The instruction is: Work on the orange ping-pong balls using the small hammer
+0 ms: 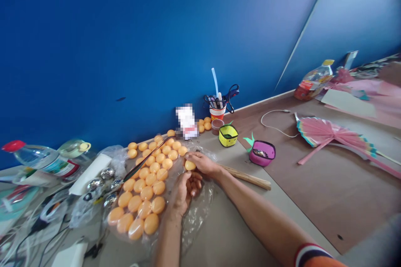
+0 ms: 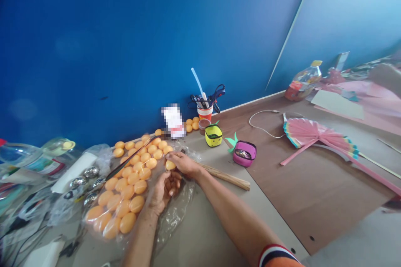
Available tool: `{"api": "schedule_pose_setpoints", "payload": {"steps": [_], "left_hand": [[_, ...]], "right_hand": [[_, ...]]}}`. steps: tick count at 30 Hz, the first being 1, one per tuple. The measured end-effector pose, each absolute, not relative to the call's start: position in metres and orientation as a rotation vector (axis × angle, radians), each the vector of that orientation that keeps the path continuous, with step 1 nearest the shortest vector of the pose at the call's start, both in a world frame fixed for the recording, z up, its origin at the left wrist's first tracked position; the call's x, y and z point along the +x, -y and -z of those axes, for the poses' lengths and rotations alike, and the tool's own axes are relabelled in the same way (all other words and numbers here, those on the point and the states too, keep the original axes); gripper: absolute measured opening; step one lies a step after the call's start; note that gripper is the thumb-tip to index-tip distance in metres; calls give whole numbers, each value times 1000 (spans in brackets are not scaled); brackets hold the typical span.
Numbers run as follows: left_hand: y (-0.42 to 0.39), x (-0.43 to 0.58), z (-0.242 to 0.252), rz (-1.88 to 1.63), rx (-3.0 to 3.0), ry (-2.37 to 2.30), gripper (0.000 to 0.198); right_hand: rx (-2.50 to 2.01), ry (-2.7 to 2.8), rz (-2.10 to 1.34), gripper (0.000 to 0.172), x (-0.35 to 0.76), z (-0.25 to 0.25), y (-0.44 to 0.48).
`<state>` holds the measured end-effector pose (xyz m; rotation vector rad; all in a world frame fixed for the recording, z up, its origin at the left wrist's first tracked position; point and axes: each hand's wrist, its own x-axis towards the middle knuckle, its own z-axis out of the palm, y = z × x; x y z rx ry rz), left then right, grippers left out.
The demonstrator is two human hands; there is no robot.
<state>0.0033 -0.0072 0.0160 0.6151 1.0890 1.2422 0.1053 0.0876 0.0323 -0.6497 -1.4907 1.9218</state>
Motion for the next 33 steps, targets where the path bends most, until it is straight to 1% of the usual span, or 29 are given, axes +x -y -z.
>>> {"api": "schedule_pose_setpoints", "payload": {"steps": [13, 23, 30, 33], "left_hand": [[5, 3, -21, -1206, 605, -1107, 34], [8, 2, -21, -1214, 667, -1070, 34], [8, 2, -19, -1233, 720, -1049, 35], [8, 2, -21, -1233, 739, -1064, 38]], "right_hand": [[-652, 1531, -1872, 33, 105, -25, -89], [-651, 1461, -1944, 29, 105, -28, -88], [-684, 1446, -1977, 32, 106, -34, -87], [-642, 1456, -1976, 32, 108, -36, -87]]}}
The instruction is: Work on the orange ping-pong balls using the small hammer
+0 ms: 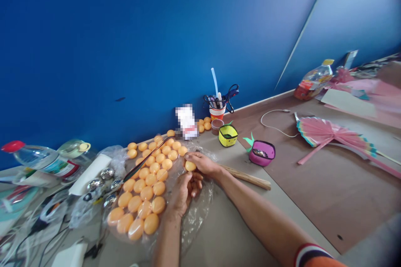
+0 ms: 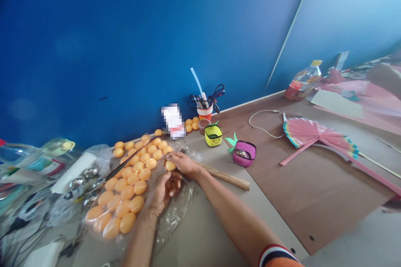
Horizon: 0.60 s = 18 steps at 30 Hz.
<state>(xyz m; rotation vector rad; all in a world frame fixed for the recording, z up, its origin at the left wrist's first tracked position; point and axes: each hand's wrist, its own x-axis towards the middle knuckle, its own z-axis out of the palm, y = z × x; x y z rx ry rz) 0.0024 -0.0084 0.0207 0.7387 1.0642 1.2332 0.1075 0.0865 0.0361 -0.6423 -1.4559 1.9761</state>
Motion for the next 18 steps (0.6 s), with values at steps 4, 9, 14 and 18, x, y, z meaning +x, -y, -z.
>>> {"api": "schedule_pose_setpoints", "payload": {"steps": [4, 9, 14, 18], "left_hand": [[10, 4, -26, -1224, 745, -1079, 44], [10, 4, -28, -1216, 747, -1093, 49], [9, 5, -27, -1241, 744, -1097, 52], [9, 7, -28, -1263, 718, -1070, 53]], "right_hand": [[-628, 1469, -1957, 34, 109, -38, -86], [-670, 1467, -1939, 36, 107, -38, -85], [-702, 1286, -2052, 33, 104, -33, -84], [-653, 1178, -2172, 32, 104, -30, -83]]}}
